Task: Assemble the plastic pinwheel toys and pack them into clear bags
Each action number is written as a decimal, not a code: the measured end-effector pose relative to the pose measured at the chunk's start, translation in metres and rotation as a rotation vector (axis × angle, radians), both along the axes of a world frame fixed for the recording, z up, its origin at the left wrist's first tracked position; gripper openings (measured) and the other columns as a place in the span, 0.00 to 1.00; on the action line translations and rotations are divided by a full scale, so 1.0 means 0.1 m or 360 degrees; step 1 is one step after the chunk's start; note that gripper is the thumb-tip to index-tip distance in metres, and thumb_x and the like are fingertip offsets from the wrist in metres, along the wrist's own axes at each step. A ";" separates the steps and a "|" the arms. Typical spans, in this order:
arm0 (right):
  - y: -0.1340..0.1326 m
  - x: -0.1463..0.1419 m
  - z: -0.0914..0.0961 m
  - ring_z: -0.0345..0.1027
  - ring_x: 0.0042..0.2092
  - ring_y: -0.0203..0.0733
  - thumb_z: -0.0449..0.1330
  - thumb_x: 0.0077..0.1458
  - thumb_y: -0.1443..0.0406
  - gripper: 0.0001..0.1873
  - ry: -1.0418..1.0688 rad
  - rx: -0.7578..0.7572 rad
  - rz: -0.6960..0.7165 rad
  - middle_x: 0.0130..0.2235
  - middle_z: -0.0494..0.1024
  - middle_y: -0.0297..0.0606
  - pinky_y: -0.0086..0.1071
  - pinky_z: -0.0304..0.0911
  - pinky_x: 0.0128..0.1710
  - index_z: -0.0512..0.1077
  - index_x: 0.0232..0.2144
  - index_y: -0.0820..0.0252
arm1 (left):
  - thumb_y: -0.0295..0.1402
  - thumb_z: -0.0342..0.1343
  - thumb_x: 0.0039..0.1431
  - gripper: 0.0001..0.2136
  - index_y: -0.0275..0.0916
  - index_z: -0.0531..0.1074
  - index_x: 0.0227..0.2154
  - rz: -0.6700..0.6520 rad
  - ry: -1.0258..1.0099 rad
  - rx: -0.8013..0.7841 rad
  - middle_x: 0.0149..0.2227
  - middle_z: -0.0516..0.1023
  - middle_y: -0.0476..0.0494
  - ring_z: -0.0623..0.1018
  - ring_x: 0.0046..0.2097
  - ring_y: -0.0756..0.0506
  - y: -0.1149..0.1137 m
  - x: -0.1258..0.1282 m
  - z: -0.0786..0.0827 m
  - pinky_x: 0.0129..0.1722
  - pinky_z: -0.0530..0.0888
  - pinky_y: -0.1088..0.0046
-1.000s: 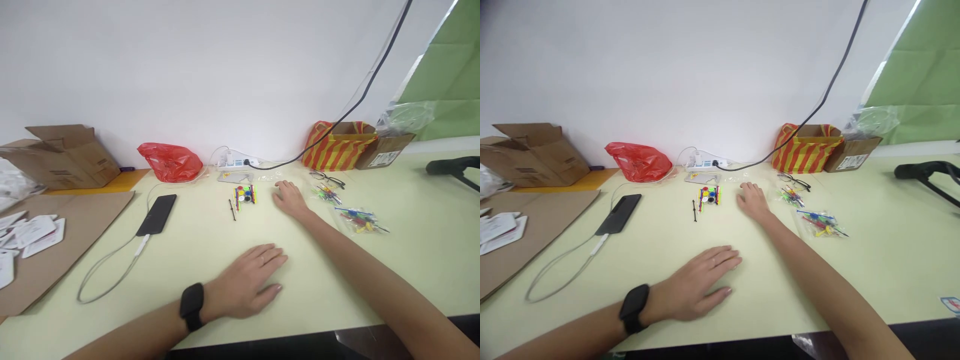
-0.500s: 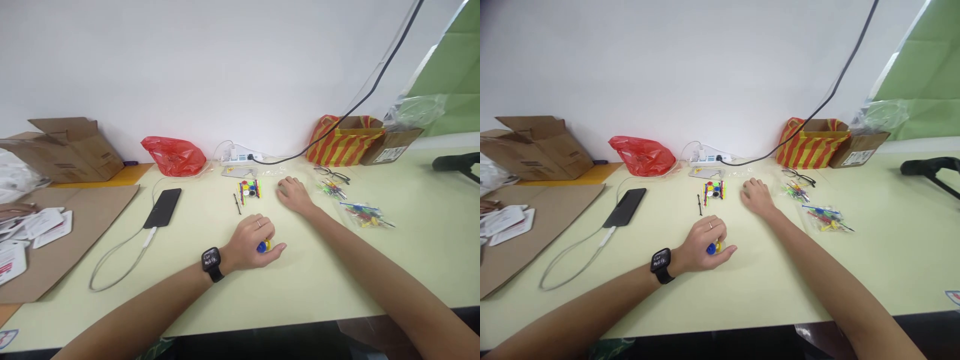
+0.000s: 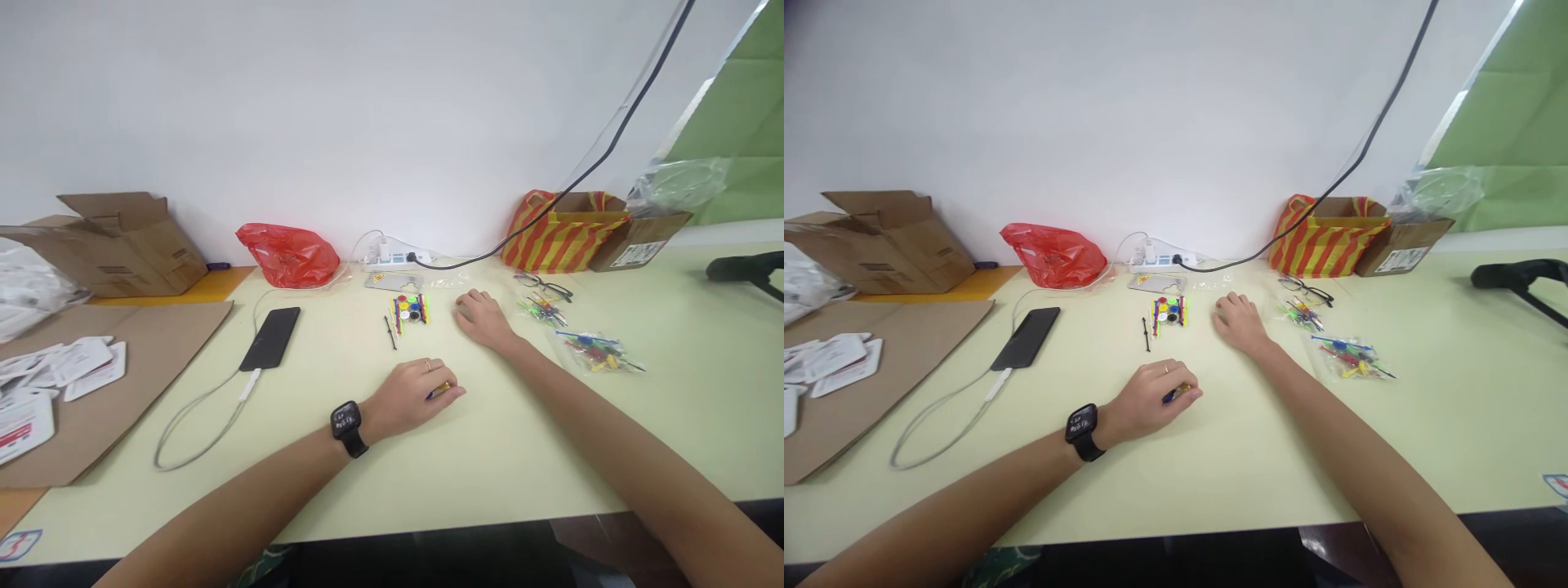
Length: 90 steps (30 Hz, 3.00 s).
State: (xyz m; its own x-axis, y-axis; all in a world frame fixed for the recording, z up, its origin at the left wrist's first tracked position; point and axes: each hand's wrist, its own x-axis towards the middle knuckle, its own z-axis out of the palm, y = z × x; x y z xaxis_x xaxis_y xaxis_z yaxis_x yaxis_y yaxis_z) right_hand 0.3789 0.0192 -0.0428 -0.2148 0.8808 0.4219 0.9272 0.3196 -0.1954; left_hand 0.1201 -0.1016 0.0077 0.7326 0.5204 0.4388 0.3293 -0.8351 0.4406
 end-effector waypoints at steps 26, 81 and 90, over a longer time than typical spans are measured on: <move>-0.02 -0.01 0.03 0.66 0.51 0.56 0.54 0.67 0.58 0.14 0.0015 -0.0006 0.0010 0.50 0.76 0.48 0.47 0.61 0.52 0.72 0.49 0.58 | 0.43 0.61 0.66 0.17 0.44 0.72 0.54 -0.0012 -0.0055 -0.0096 0.61 0.73 0.36 0.70 0.64 0.36 -0.07 -0.07 0.08 0.64 0.67 0.51; -0.06 0.02 0.05 0.66 0.52 0.57 0.54 0.67 0.59 0.16 -0.0019 -0.0055 0.0047 0.51 0.76 0.49 0.46 0.61 0.53 0.72 0.51 0.59 | 0.31 0.50 0.69 0.14 0.43 0.74 0.53 0.0703 0.0179 0.0041 0.57 0.77 0.42 0.72 0.62 0.39 0.87 -0.75 -0.21 0.64 0.69 0.55; -0.06 0.02 0.06 0.66 0.52 0.58 0.53 0.66 0.59 0.17 0.0015 -0.0077 0.0054 0.51 0.76 0.50 0.48 0.60 0.54 0.73 0.51 0.59 | 0.32 0.54 0.68 0.04 0.41 0.71 0.36 0.0896 0.0159 0.0091 0.42 0.78 0.42 0.76 0.47 0.39 0.83 -0.71 -0.13 0.51 0.74 0.57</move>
